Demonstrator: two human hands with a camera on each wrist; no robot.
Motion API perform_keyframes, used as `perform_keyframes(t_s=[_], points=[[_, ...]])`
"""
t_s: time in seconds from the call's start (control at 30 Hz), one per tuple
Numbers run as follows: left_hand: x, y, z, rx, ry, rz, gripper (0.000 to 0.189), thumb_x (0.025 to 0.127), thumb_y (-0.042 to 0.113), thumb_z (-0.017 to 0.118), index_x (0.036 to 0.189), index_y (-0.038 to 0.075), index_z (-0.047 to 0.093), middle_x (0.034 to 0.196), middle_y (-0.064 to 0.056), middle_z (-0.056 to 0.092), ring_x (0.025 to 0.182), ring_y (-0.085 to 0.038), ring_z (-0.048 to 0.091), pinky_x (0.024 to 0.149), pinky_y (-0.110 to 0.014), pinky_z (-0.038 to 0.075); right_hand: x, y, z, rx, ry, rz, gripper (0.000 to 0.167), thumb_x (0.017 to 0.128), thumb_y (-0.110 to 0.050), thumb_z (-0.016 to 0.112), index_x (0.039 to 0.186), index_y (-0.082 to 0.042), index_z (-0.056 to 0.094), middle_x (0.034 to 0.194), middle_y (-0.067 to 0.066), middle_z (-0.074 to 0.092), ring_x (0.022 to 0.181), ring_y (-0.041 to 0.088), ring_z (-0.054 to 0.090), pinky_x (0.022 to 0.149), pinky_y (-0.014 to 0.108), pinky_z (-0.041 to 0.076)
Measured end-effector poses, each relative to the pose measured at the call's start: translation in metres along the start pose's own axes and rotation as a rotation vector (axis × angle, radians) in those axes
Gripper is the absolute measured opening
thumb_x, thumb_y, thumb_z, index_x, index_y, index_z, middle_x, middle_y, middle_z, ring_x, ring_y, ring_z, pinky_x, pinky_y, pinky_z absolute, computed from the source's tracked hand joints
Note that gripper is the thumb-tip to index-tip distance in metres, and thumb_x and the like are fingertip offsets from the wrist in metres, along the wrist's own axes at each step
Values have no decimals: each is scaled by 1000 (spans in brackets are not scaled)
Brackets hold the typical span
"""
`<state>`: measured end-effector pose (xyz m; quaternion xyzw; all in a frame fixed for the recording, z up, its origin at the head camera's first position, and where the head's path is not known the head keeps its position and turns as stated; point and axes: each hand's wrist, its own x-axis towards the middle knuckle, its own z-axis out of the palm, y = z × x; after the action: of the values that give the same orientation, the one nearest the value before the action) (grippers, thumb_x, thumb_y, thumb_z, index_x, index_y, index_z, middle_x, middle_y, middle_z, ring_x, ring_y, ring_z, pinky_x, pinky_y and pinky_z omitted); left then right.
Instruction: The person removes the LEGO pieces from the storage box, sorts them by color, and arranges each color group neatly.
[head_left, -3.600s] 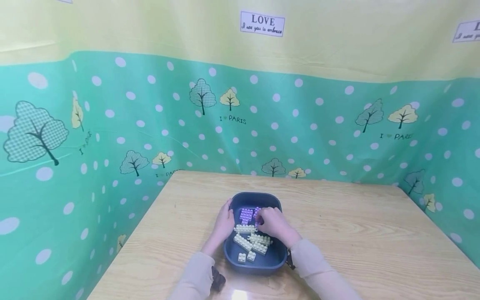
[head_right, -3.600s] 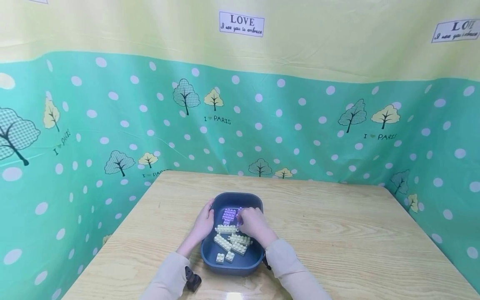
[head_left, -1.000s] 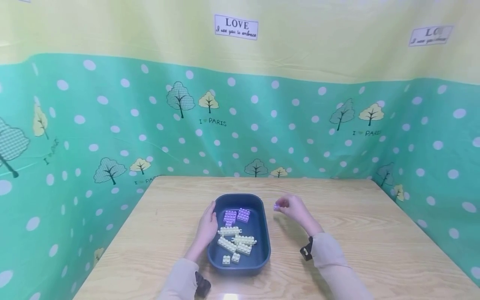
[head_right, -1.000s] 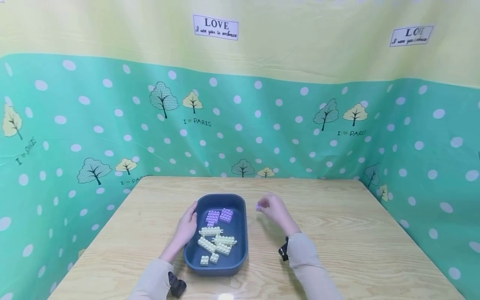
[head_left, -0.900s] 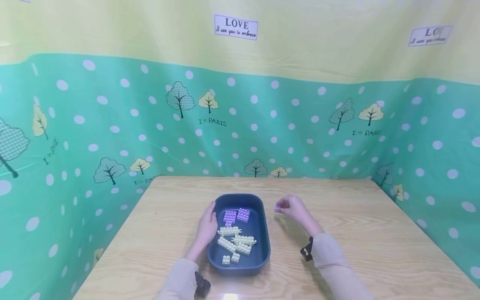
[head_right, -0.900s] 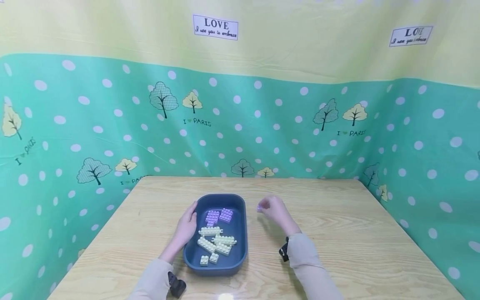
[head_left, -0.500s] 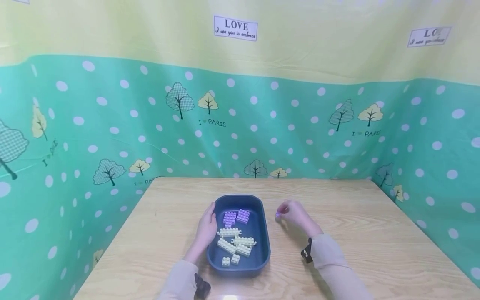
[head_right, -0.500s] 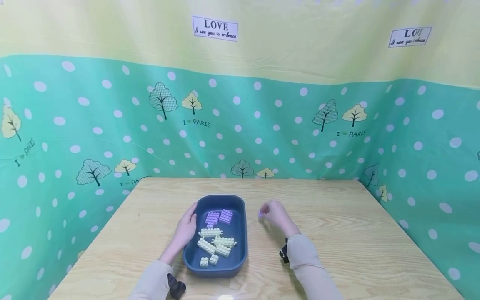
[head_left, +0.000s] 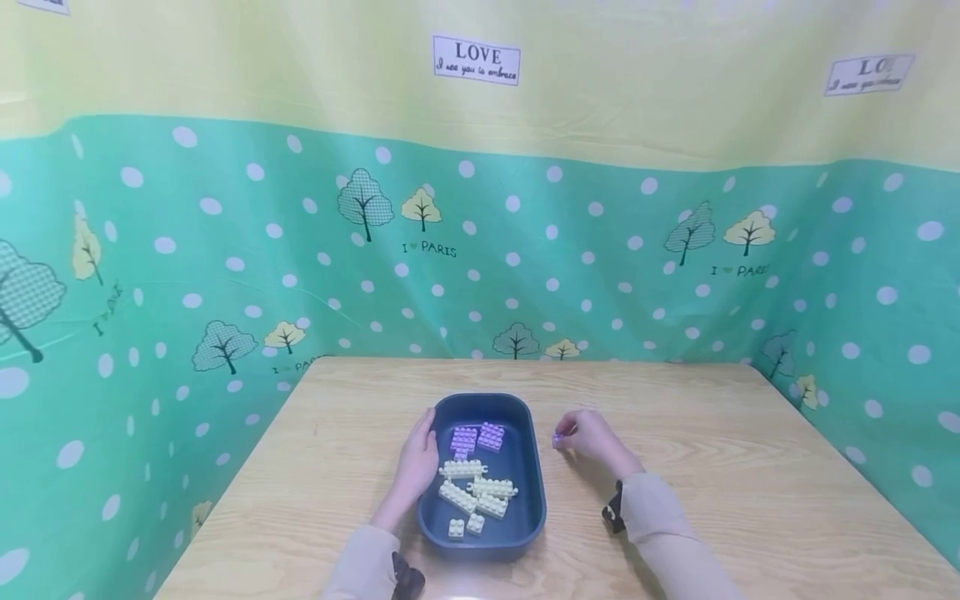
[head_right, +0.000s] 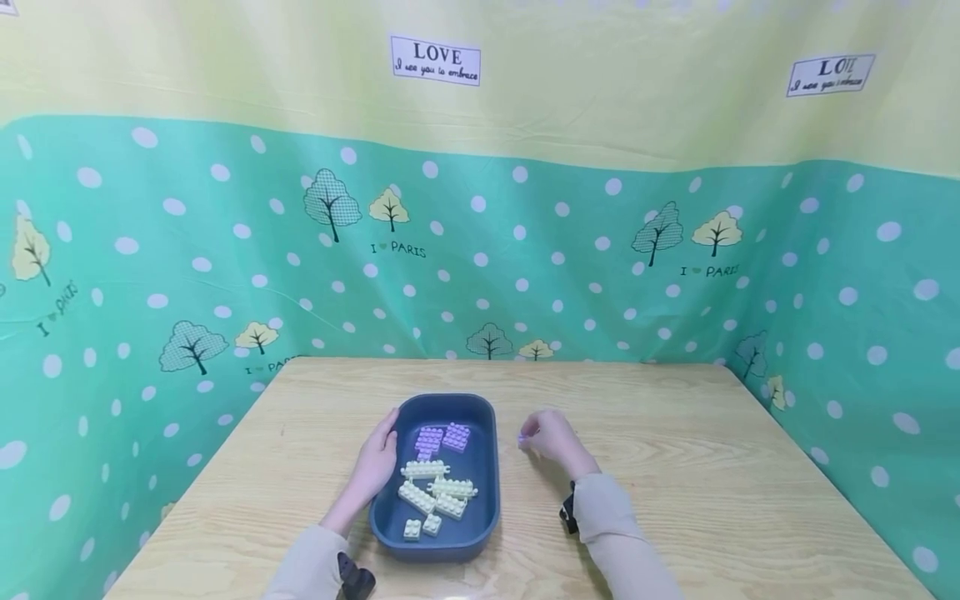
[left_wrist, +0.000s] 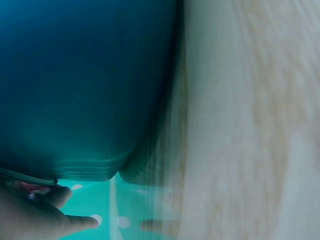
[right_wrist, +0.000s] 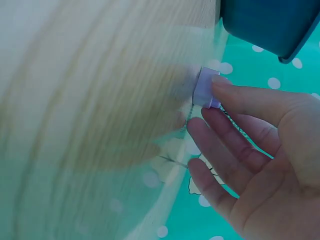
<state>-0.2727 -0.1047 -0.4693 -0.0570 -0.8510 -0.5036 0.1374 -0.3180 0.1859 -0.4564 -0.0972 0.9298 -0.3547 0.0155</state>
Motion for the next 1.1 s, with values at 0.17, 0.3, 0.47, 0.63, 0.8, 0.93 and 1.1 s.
perform_keyframes(t_s=[0.17,0.3,0.47,0.63,0.8,0.93,1.1], points=[[-1,0,-1,-3,4,2,44,95,-2,36,138,-12,35,145,-30,32,134,-45,30,113,-55,25,2,1,3,-4,4,7,10,76,-7,73,85,-7,67,79,3,65,72,14,60,60,25,53],[-2,0,-1,-5,8,3,44,95,-2,36,138,-12,35,145,-30,32,134,-45,31,112,-55,25,2,1,6,1,1,15,12,78,-8,72,88,-7,66,81,4,65,72,14,60,59,26,53],[-1,-1,0,-6,3,-10,44,96,-1,36,139,-11,34,146,-28,32,135,-44,30,113,-54,25,1,0,6,-7,2,15,16,78,-8,72,92,-5,65,82,5,65,72,15,60,59,26,53],[2,-2,1,-1,7,5,44,96,-2,36,139,-11,34,145,-28,32,134,-44,31,113,-54,25,-1,-6,1,-45,31,-4,29,79,-11,71,107,-5,64,100,10,66,87,21,62,75,37,56],[5,-2,0,4,4,8,44,96,-2,36,139,-11,34,145,-29,32,134,-44,31,113,-54,25,-4,-24,-4,-96,146,-107,27,85,-18,66,111,-8,64,114,12,62,101,29,60,83,44,54],[5,-2,0,10,-5,3,45,96,-1,36,139,-10,33,146,-28,31,135,-43,30,113,-54,25,-9,-48,-3,-81,216,-206,24,88,-20,65,107,-7,66,110,11,65,99,29,61,80,43,55],[4,-1,0,7,-10,-1,45,96,0,36,139,-10,33,146,-29,31,135,-44,30,113,-54,25,-13,-75,7,-94,170,-273,23,87,-19,66,105,-5,68,100,8,68,95,24,63,81,40,55]])
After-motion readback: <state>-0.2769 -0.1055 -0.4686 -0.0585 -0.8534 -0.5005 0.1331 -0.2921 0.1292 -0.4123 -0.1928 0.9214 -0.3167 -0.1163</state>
